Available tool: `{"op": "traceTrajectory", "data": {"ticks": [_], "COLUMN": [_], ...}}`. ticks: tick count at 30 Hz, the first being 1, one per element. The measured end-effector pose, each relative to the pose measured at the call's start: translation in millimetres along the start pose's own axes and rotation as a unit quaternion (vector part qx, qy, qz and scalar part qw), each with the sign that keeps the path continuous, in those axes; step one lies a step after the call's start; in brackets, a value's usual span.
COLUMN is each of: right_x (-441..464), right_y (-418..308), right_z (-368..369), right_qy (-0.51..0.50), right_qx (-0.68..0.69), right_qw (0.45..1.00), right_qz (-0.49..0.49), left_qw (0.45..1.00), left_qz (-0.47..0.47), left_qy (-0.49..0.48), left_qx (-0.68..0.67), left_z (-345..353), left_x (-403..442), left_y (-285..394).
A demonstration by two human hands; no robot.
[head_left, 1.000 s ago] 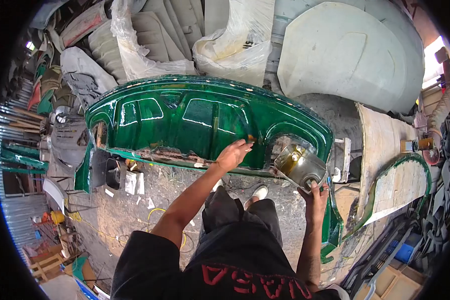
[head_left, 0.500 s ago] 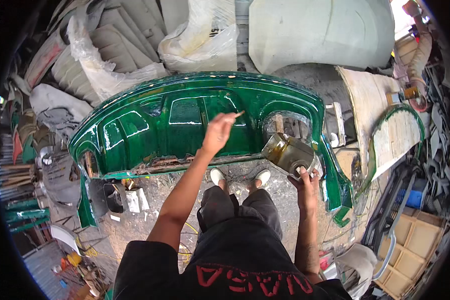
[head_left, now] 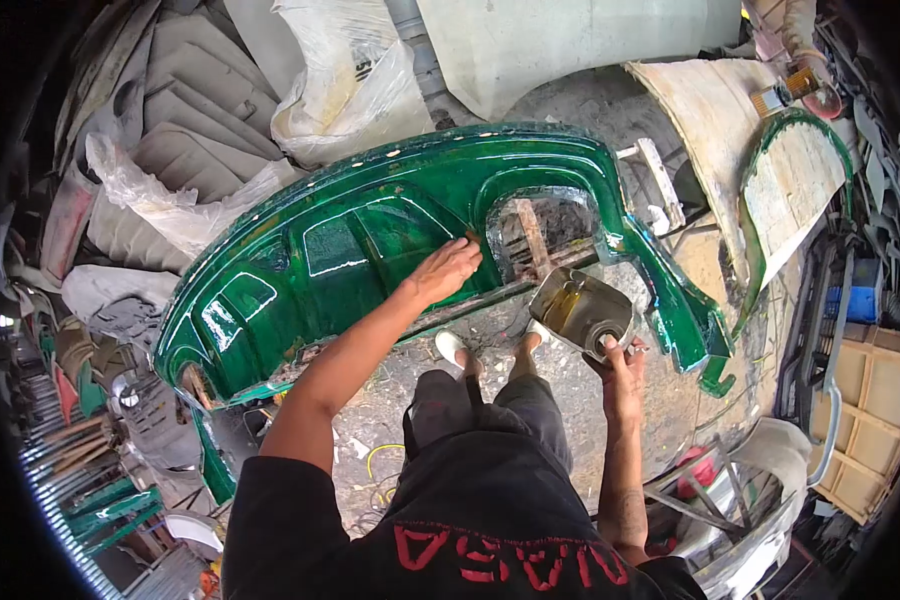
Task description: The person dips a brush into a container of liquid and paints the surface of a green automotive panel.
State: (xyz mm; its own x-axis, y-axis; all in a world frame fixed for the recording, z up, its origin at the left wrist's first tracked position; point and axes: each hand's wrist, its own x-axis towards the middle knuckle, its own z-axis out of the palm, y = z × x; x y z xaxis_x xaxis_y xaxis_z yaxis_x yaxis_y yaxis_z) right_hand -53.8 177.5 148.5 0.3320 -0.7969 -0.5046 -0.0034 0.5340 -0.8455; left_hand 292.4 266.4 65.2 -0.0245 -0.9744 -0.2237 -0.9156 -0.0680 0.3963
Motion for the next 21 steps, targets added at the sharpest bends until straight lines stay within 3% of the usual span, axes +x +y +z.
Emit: {"op": "traceTrajectory", "data": {"ticks": [5, 8, 9, 10, 12, 14, 17, 20, 21], "right_x": [3.5, 5.4, 6.8, 8.5, 12.4, 13.3, 15.5, 17.9, 18.8], "right_y": [3.9, 4.2, 4.8, 6.4, 7.7, 8.9, 4.8, 3.6, 3.9], "right_z": [-2.8, -1.3, -1.3, -1.4, -0.1, 0.3, 8.6, 13.2, 14.5], "right_qy": [0.009, 0.024, 0.023, 0.016, 0.011, 0.009, 0.001, 0.002, -0.002], "right_qx": [-0.011, -0.022, -0.021, -0.031, -0.041, -0.070, -0.065, -0.089, -0.108], "right_qw": [1.000, 0.999, 0.999, 0.999, 0.999, 0.997, 0.998, 0.996, 0.994], "right_qz": [0.006, 0.016, 0.016, 0.017, 0.016, 0.019, 0.017, 0.017, 0.006], "left_qw": [0.996, 0.994, 0.988, 0.988, 0.979, 0.966, 0.969, 0.978, 0.982], "left_qz": [0.068, 0.084, 0.114, 0.113, 0.033, -0.027, -0.058, 0.069, 0.064], "left_qy": [0.055, 0.003, 0.079, 0.078, 0.116, 0.219, 0.222, 0.186, 0.161], "left_qx": [-0.023, -0.072, -0.067, -0.066, -0.164, -0.137, -0.096, -0.058, -0.081], "left_z": [7.9, 7.3, 6.4, 3.0, -10.7, -22.1, -4.9, 25.1, 23.8], "left_x": [-6.0, -18.1, -24.0, -28.0, -34.7, -37.1, -27.9, -23.1, -27.8], "left_y": [22.9, 42.5, 48.9, 50.0, 52.1, 46.8, 36.3, 38.3, 44.8]}}
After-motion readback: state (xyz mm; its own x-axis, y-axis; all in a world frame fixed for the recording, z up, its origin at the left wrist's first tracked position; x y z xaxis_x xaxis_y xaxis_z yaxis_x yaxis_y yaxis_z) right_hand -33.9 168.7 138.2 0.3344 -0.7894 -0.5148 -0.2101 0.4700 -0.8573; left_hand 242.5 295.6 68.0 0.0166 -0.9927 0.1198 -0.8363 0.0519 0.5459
